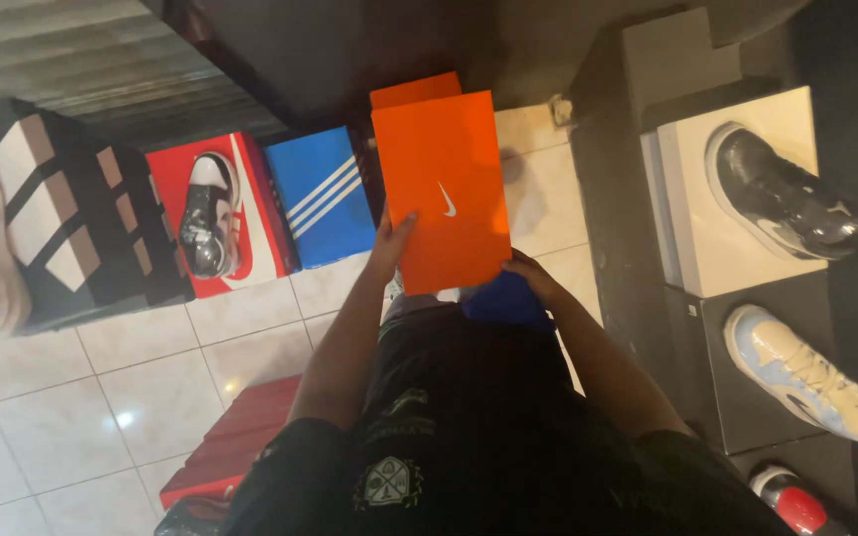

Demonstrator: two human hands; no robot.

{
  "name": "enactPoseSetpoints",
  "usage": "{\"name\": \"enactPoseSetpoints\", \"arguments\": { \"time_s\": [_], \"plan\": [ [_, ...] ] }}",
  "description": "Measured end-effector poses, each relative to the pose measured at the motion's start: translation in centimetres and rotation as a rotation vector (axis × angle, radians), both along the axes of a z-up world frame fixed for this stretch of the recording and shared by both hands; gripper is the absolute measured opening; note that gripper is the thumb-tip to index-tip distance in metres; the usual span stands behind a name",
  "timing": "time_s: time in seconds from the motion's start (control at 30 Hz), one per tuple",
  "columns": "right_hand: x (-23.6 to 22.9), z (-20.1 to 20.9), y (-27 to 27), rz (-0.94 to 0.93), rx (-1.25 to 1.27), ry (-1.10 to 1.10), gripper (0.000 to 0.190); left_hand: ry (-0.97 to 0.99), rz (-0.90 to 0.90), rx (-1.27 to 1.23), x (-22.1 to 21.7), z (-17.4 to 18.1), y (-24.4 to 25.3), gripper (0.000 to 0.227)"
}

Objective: The person uses a blue cloth to wipe the exterior and interior of an orange shoe box. They then move to a red shoe box and repeat the cleaning process on its exterior and interior. Finally, they pick up a pink shoe and wipe it with the cloth.

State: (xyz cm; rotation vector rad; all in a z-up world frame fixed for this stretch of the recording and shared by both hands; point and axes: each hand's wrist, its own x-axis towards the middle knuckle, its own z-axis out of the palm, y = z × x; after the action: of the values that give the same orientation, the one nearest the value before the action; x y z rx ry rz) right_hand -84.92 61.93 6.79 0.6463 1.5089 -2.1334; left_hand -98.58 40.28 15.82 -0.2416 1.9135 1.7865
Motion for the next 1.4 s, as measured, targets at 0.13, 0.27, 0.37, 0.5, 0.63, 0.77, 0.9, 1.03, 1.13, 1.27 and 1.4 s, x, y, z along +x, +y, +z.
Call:
{"name": "enactPoseSetpoints", "arguments": {
  "time_s": [0.13, 0.27, 0.37, 0.5, 0.63, 0.77, 0.9, 1.03, 1.13, 1.27, 1.4],
  "plan": [
    [-5.1, -2.6, 0.4, -0.045, -0.078, -0.04, 0.077, 0.019, 0.017, 0.008, -4.9, -10.5, -0.5, 0.09],
    [-9.1, -6.2, 2.7, -0.003, -0.078, -0.009, 0.076, 0.042, 0.135, 0.065, -8.1, -19.5, -0.7, 0.075],
    [-11.5, -7.7, 3.8, 0.033, -0.076, -0.021, 0.076, 0.038, 0.17, 0.041, -10.0, -22.2, 0.0, 0.073],
    [-14.2, -7.6, 5.0, 0.153, -0.053, -0.1, 0.083, -0.004, 0.174, -0.055, -11.2, -20.0, 1.6, 0.073],
    [-15.7, -7.5, 4.8, 0.303, 0.028, -0.108, 0.088, -0.069, 0.21, -0.179, -10.6, -19.0, 2.3, 0.08],
    [-17.2, -4.4, 4.9, 0.332, 0.045, -0.115, 0.098, -0.188, 0.297, -0.106, -10.6, -16.9, 3.0, 0.093],
    [-17.2, -5.3, 4.9, 0.322, -0.002, -0.084, 0.096, -0.255, 0.352, -0.021, -11.5, -18.0, 3.1, 0.1],
    [-16.1, -10.1, 4.4, 0.227, -0.054, -0.063, 0.089, -0.269, 0.327, -0.054, -11.5, -18.0, 3.4, 0.092],
    [-16.8, -10.1, 4.2, 0.179, -0.089, -0.051, 0.087, -0.243, 0.294, -0.024, -12.4, -17.3, 3.4, 0.093],
    [-15.0, -9.3, 5.3, 0.065, -0.215, -0.152, 0.078, -0.24, 0.273, -0.03, -12.1, -16.9, 3.8, 0.092],
    [-14.4, -14.4, 6.5, -0.007, -0.234, -0.112, 0.072, -0.236, 0.253, -0.048, -11.8, -19.8, 3.4, 0.091]
  ]
}}
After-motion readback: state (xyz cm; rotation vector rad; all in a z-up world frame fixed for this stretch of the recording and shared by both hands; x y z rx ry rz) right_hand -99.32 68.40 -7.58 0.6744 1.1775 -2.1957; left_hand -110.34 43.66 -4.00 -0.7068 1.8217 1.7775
